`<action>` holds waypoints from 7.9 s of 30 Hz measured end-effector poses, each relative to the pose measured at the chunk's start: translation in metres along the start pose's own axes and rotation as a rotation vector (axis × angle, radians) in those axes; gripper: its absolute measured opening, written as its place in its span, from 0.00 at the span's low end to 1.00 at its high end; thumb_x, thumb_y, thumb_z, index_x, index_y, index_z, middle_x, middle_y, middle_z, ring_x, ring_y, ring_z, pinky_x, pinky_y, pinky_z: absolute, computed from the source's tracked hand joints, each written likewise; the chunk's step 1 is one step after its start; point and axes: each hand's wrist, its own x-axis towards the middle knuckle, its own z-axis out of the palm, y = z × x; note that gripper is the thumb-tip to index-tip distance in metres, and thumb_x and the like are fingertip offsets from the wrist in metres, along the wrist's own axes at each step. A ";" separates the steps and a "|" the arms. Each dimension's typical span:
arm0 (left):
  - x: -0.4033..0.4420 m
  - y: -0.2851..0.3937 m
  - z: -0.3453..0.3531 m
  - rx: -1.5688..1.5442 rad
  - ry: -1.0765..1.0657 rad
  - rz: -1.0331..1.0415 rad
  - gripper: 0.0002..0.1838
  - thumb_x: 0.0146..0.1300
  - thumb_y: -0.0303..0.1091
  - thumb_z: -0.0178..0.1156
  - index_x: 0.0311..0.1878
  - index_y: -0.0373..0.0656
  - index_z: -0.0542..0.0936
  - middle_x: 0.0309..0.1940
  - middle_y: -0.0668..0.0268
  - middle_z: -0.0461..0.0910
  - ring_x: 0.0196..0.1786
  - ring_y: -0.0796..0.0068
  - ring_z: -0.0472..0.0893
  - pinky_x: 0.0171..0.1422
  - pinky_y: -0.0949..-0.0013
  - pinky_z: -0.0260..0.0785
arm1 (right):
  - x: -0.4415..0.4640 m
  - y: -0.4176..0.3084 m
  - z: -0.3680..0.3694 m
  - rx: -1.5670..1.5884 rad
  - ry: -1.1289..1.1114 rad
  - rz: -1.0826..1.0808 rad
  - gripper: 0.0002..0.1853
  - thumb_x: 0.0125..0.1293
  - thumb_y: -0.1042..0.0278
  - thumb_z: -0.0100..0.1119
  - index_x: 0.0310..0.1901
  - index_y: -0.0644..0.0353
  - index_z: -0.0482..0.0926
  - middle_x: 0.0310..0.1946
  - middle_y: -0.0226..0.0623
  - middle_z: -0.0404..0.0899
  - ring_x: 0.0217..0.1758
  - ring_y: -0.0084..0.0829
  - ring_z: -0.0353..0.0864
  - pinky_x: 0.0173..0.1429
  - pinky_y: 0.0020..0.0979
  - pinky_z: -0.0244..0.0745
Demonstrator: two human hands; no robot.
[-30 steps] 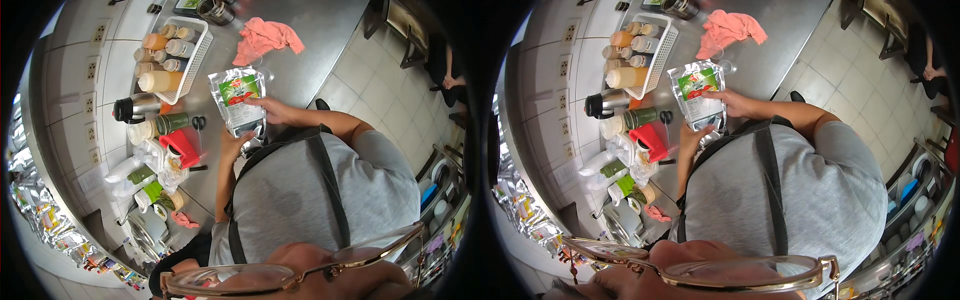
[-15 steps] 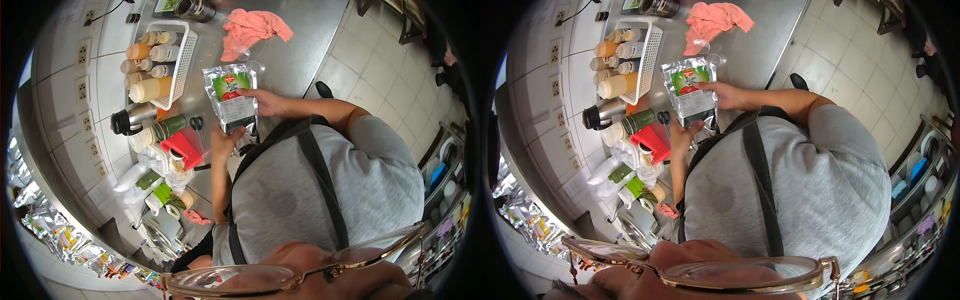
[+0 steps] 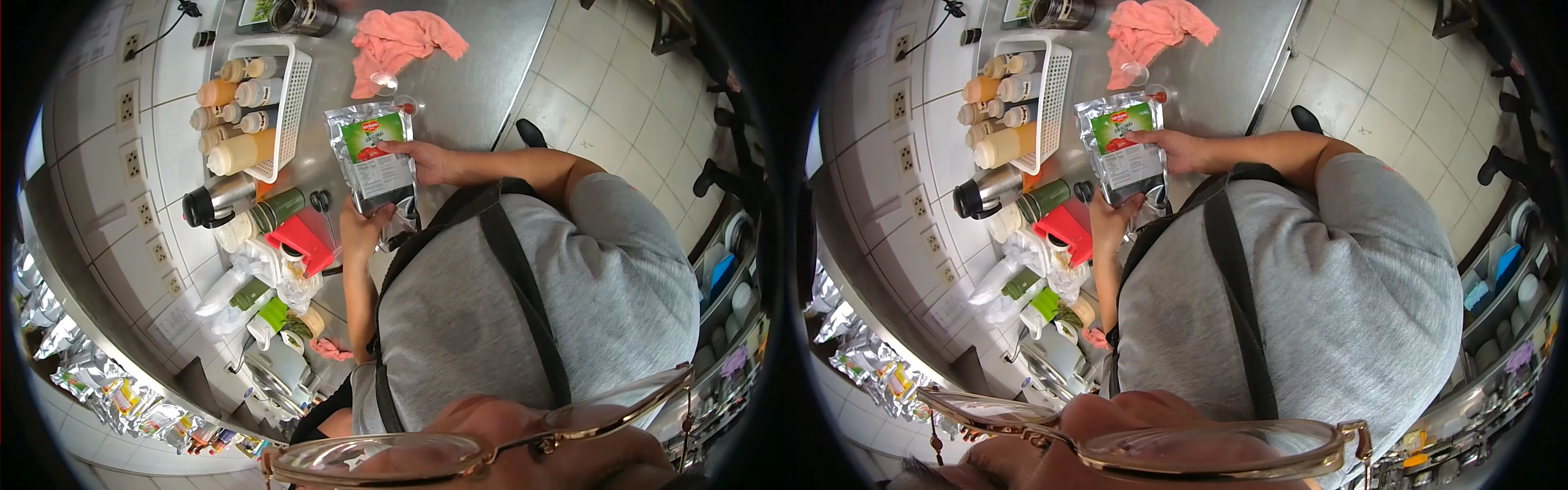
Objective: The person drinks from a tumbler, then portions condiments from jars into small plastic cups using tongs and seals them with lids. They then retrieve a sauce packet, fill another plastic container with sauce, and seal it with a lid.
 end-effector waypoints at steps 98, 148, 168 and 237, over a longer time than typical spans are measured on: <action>0.000 -0.057 0.033 -0.489 0.036 0.083 0.26 0.52 0.26 0.76 0.55 0.36 0.81 0.47 0.65 0.85 0.49 0.74 0.83 0.55 0.69 0.75 | -0.026 -0.009 0.055 -0.813 0.125 -0.134 0.29 0.65 0.62 0.70 0.64 0.63 0.71 0.56 0.37 0.80 0.57 0.29 0.81 0.62 0.34 0.76; 0.016 0.005 -0.001 0.052 -0.077 -0.135 0.15 0.54 0.28 0.73 0.45 0.34 0.85 0.33 0.64 0.88 0.36 0.81 0.84 0.44 0.73 0.76 | -0.002 -0.017 0.009 -0.041 0.033 0.080 0.25 0.71 0.50 0.59 0.63 0.57 0.74 0.57 0.37 0.82 0.57 0.32 0.84 0.64 0.37 0.77; 0.017 -0.038 0.011 0.075 -0.021 -0.150 0.20 0.53 0.36 0.77 0.47 0.38 0.85 0.38 0.68 0.87 0.40 0.78 0.83 0.47 0.70 0.74 | -0.007 -0.024 0.035 -0.138 0.133 -0.163 0.29 0.70 0.41 0.57 0.61 0.55 0.72 0.57 0.36 0.80 0.57 0.30 0.81 0.65 0.36 0.74; -0.037 0.114 -0.037 0.607 0.110 0.746 0.14 0.49 0.29 0.72 0.42 0.46 0.86 0.45 0.66 0.81 0.47 0.62 0.80 0.50 0.59 0.72 | -0.075 -0.039 0.059 -1.823 -0.420 -0.247 0.37 0.63 0.68 0.65 0.73 0.55 0.61 0.71 0.42 0.65 0.72 0.44 0.65 0.75 0.42 0.62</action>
